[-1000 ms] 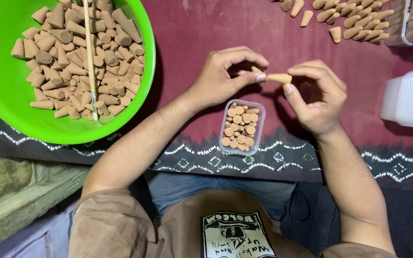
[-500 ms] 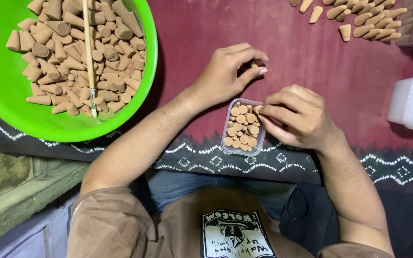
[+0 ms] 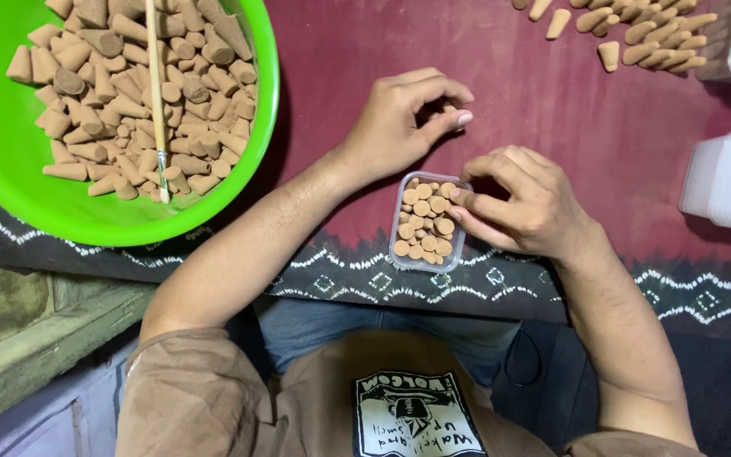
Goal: Cleaning a small plastic container using a brush and a wooden stick to remove residue from incense cones.
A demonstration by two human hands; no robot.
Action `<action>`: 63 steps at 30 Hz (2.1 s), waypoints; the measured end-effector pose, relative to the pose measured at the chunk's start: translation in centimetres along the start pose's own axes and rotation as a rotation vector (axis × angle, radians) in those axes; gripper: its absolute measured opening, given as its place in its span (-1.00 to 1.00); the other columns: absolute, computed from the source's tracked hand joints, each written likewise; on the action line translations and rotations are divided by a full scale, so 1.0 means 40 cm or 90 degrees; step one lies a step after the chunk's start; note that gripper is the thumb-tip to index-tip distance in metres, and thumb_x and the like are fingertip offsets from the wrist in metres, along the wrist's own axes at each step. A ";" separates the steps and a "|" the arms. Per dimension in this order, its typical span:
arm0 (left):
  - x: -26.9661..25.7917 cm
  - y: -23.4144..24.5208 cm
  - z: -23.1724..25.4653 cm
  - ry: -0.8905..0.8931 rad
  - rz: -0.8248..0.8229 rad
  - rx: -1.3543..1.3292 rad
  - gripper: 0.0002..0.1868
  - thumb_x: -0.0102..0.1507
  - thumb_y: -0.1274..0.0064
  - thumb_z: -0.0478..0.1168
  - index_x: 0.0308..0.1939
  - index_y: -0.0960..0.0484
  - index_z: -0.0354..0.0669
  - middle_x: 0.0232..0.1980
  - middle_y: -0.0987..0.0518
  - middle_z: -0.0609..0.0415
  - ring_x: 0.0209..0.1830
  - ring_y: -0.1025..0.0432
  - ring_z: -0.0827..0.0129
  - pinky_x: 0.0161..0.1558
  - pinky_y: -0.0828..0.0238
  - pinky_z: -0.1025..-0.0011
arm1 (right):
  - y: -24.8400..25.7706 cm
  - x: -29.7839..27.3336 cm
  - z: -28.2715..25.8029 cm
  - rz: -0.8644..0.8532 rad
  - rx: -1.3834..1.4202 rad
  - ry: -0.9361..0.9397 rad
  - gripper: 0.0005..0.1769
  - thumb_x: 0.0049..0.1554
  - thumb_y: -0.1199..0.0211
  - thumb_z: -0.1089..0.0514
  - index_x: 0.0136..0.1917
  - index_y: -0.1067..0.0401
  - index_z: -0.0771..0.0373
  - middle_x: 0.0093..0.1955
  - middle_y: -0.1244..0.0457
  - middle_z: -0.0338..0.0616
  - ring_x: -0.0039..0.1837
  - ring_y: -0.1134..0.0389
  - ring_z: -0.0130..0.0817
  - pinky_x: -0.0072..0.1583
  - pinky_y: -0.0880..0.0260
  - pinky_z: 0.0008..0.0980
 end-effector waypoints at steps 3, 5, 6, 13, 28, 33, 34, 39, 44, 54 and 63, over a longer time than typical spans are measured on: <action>0.002 0.017 0.026 0.013 0.021 -0.052 -0.88 0.31 -0.25 -0.28 -0.11 -0.68 -0.19 -0.13 -0.63 0.10 -0.21 -0.55 0.47 -0.09 -0.54 0.58 | -0.020 -0.039 0.034 0.025 0.097 -0.047 -0.76 0.22 -0.36 0.09 0.01 -0.55 0.34 -0.01 -0.29 0.11 -0.05 -0.31 -0.11 -0.05 -0.35 -0.21; 0.003 0.020 0.031 0.023 0.027 -0.086 -0.89 0.29 -0.28 -0.32 -0.12 -0.69 -0.18 -0.12 -0.61 0.10 -0.22 -0.55 0.49 -0.13 -0.55 0.62 | 0.004 -0.047 0.053 0.093 0.108 -0.087 -0.82 0.23 -0.36 0.21 -0.02 -0.52 0.42 -0.07 -0.31 0.14 -0.07 -0.33 -0.08 -0.03 -0.37 -0.19; 0.001 0.019 0.032 0.033 0.037 -0.124 -0.87 0.27 -0.31 -0.36 -0.13 -0.69 -0.17 -0.11 -0.59 0.11 -0.22 -0.54 0.50 -0.18 -0.55 0.66 | 0.025 -0.058 0.068 0.154 0.118 -0.126 -0.87 0.24 -0.35 0.32 -0.05 -0.50 0.50 -0.13 -0.33 0.16 -0.09 -0.35 -0.05 0.00 -0.38 -0.17; -0.011 -0.010 0.045 0.108 -0.043 -0.248 -0.84 0.24 -0.37 -0.26 -0.19 -0.67 -0.08 -0.13 -0.59 0.17 -0.35 -0.37 0.67 -0.33 -0.28 0.79 | 0.036 -0.053 0.106 0.194 0.090 -0.229 -0.73 0.28 -0.41 0.30 0.13 -0.44 0.56 0.07 -0.34 0.32 0.11 -0.41 0.07 0.11 -0.48 -0.13; -0.014 -0.020 0.058 0.086 -0.078 -0.380 -0.69 0.39 -0.03 -0.02 -0.19 -0.57 -0.21 -0.23 -0.62 0.02 -0.22 -0.60 0.36 -0.12 -0.72 0.47 | 0.041 -0.086 0.043 0.256 0.181 -0.042 -0.86 0.17 -0.35 0.41 -0.04 -0.41 0.46 -0.10 -0.35 0.23 -0.10 -0.43 -0.08 -0.10 -0.49 -0.25; -0.003 0.012 0.028 0.119 0.009 -0.239 -0.75 0.37 -0.05 -0.07 -0.31 -0.57 -0.12 -0.40 -0.58 0.18 -0.42 -0.51 0.54 -0.26 -0.54 0.60 | 0.032 0.015 -0.050 0.103 0.243 0.079 -0.92 0.12 -0.41 0.30 -0.12 -0.54 0.34 -0.18 -0.39 0.02 -0.27 -0.35 -0.24 -0.23 -0.35 -0.37; -0.002 0.013 0.027 0.120 0.012 -0.239 -0.75 0.37 -0.05 -0.07 -0.31 -0.57 -0.12 -0.40 -0.58 0.18 -0.42 -0.51 0.54 -0.26 -0.54 0.60 | 0.031 0.012 -0.050 0.102 0.244 0.080 -0.92 0.12 -0.41 0.30 -0.12 -0.54 0.34 -0.18 -0.39 0.02 -0.27 -0.35 -0.24 -0.23 -0.35 -0.37; -0.003 0.007 0.023 0.077 0.011 -0.195 -0.75 0.38 -0.04 -0.04 -0.30 -0.59 -0.08 -0.41 -0.59 0.23 -0.46 -0.47 0.60 -0.35 -0.43 0.64 | 0.025 0.002 -0.077 0.059 0.145 0.148 -0.92 0.19 -0.29 0.26 -0.11 -0.53 0.33 -0.13 -0.39 0.07 -0.29 -0.32 -0.24 -0.29 -0.23 -0.40; -0.003 0.007 0.022 0.067 0.018 -0.183 -0.74 0.37 -0.05 -0.04 -0.31 -0.61 -0.10 -0.39 -0.59 0.23 -0.44 -0.43 0.61 -0.36 -0.38 0.64 | 0.023 -0.001 -0.081 0.066 0.140 0.140 -0.93 0.18 -0.31 0.27 -0.12 -0.52 0.33 -0.15 -0.38 0.06 -0.31 -0.31 -0.24 -0.28 -0.25 -0.39; -0.002 0.005 0.026 0.050 0.016 -0.161 -0.78 0.37 -0.08 -0.10 -0.32 -0.62 -0.09 -0.39 -0.57 0.28 -0.44 -0.35 0.64 -0.38 -0.30 0.65 | 0.014 0.017 -0.089 0.028 0.205 0.144 -0.93 0.16 -0.34 0.27 -0.14 -0.51 0.32 -0.16 -0.38 0.00 -0.30 -0.30 -0.25 -0.26 -0.26 -0.39; -0.004 0.002 0.026 0.031 0.012 -0.158 -0.78 0.37 -0.08 -0.10 -0.32 -0.62 -0.09 -0.39 -0.58 0.27 -0.46 -0.36 0.63 -0.39 -0.31 0.64 | 0.017 0.001 -0.073 0.050 0.137 0.110 -0.92 0.18 -0.32 0.26 -0.12 -0.52 0.34 -0.12 -0.40 0.04 -0.23 -0.33 -0.19 -0.20 -0.31 -0.36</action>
Point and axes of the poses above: each hand's wrist, its own x-axis towards the middle knuckle, its own y-axis out of the back of the hand, z = x × y, the point moved 8 cm from there along x, towards the middle knuckle
